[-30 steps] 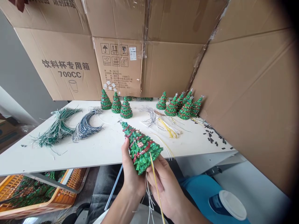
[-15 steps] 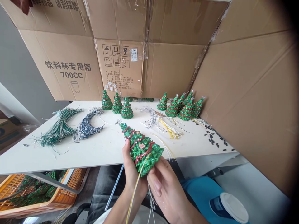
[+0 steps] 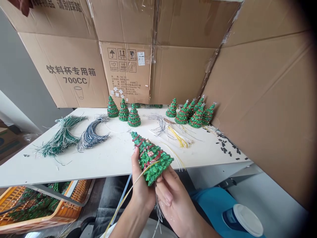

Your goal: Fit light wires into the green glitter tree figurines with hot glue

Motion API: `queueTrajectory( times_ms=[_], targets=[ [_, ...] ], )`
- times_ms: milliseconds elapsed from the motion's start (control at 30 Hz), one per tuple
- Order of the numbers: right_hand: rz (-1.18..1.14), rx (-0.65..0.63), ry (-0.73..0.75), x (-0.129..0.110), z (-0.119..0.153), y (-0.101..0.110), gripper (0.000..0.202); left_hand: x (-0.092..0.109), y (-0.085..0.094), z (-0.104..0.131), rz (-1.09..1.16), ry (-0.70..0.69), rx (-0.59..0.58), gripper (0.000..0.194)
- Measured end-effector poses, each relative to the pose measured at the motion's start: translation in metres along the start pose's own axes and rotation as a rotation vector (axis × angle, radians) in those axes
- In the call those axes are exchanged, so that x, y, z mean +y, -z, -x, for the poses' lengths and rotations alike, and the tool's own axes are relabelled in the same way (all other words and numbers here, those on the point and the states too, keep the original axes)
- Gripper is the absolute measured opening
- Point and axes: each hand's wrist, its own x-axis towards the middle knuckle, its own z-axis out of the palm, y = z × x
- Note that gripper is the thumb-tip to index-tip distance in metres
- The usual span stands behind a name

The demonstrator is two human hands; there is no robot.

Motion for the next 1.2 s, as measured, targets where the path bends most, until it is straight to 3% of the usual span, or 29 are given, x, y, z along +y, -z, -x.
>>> queueTrajectory(
  times_ms=[267, 433, 600, 767, 833, 933, 1000, 1200],
  targets=[
    [0.006, -0.032, -0.006, 0.000, 0.003, -0.004, 0.062, 0.001, -0.003, 0.004, 0.076, -0.037, 0.069, 0.041],
    [0.057, -0.009, 0.003, -0.002, 0.011, -0.012, 0.058, 0.000, -0.003, 0.007, 0.120, -0.064, 0.007, 0.042],
    [0.048, -0.001, 0.025, -0.007, 0.012, -0.013, 0.055, 0.000, -0.007, 0.009, 0.155, 0.013, 0.056, 0.042],
    [0.049, -0.014, 0.028, -0.008, 0.011, -0.014, 0.047, -0.001, 0.003, 0.005, 0.121, 0.072, -0.006, 0.050],
    [0.045, 0.001, 0.035, -0.005, 0.010, -0.013, 0.047, 0.000, 0.008, 0.003, 0.088, 0.176, -0.036, 0.061],
    [0.047, 0.062, 0.072, 0.001, 0.006, -0.008, 0.050, 0.002, 0.010, 0.002, 0.067, 0.445, -0.060, 0.085],
    [0.079, 0.100, 0.085, 0.001, 0.004, -0.006, 0.049, 0.002, 0.007, 0.001, 0.096, 0.505, -0.022, 0.090],
    [0.113, 0.069, 0.050, -0.008, -0.002, -0.004, 0.053, -0.002, -0.006, 0.003, 0.110, 0.361, 0.112, 0.085]
  ],
)
